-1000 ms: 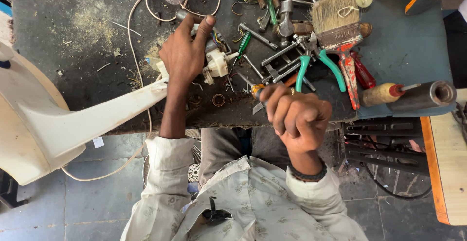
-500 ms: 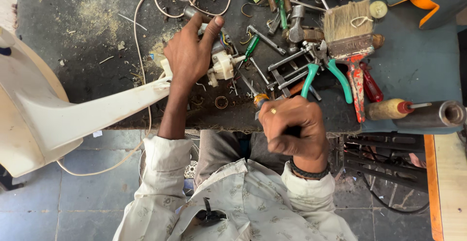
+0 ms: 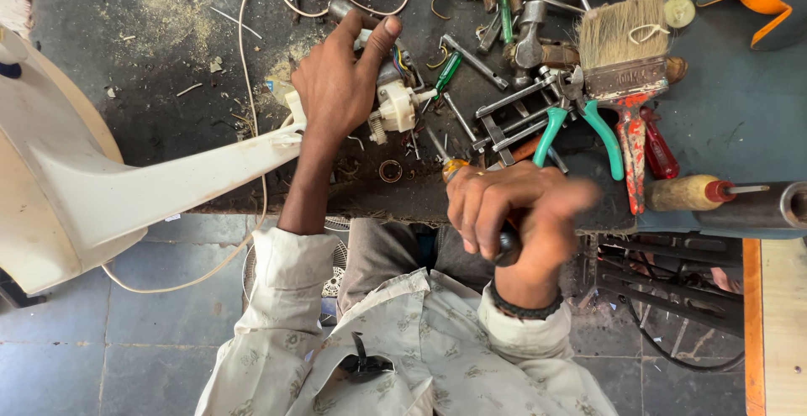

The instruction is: The person uses a screwdriver to tighten screws on a small electrical component, likely a fan motor, held in their left hand. They repeatedly adjust the component and apply torque to secure the screws.

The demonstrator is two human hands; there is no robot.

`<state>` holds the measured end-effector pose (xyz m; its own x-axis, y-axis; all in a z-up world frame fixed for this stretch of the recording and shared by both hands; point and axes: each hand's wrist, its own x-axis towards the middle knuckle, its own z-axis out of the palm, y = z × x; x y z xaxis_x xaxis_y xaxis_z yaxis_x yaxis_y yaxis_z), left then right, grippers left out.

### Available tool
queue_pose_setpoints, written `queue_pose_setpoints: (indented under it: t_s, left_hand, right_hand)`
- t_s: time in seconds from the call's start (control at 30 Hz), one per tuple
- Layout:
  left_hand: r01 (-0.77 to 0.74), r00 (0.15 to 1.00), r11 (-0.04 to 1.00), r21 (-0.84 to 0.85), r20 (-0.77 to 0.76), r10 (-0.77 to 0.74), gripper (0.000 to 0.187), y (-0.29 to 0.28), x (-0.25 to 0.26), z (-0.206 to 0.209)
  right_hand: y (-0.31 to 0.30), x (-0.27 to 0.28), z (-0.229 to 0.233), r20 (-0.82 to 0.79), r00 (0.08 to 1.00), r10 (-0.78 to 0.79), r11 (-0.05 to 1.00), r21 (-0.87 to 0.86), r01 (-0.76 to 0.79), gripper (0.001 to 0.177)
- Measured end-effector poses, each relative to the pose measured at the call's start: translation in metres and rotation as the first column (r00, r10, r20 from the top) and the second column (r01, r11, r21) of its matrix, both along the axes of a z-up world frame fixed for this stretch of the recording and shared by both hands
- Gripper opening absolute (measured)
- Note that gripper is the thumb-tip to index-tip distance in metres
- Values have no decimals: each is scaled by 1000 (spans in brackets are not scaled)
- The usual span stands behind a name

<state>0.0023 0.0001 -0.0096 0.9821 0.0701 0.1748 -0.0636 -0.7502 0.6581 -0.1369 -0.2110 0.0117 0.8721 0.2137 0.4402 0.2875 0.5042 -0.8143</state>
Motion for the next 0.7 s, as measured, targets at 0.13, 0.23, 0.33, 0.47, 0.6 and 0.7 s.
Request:
queue_pose_setpoints:
  t_s: [0.13, 0.23, 0.33, 0.47, 0.6, 0.7]
  left_hand:
    - [1, 1000, 1000, 3, 24, -1, 65, 0, 1, -1]
    - [5, 999, 1000, -1, 37, -5, 65, 0, 1, -4]
    - [-1, 1000, 1000, 9, -8, 1, 65, 1, 4, -5]
    - [12, 1000, 1000, -11, 21, -12, 67, 1, 6, -8]
    - [10, 999, 1000, -21, -31, -10, 65, 1, 8, -8]
    - [6, 999, 1000, -16, -32, -7, 63, 0, 7, -8]
  right_hand:
    - [3, 6, -13, 85, 996, -24, 971, 240, 3, 88]
    - [26, -5, -25, 63, 958, -281, 898, 369, 239, 92]
    - [47, -8, -33, 110, 880, -462, 841, 370, 395, 86]
    - [59, -1, -40, 246, 605, -757, 651, 359, 669, 61]
    - [48, 6, -43, 604, 323, -728, 529, 197, 825, 42]
    - [37, 7, -45, 708, 170, -686, 383, 152, 911, 41]
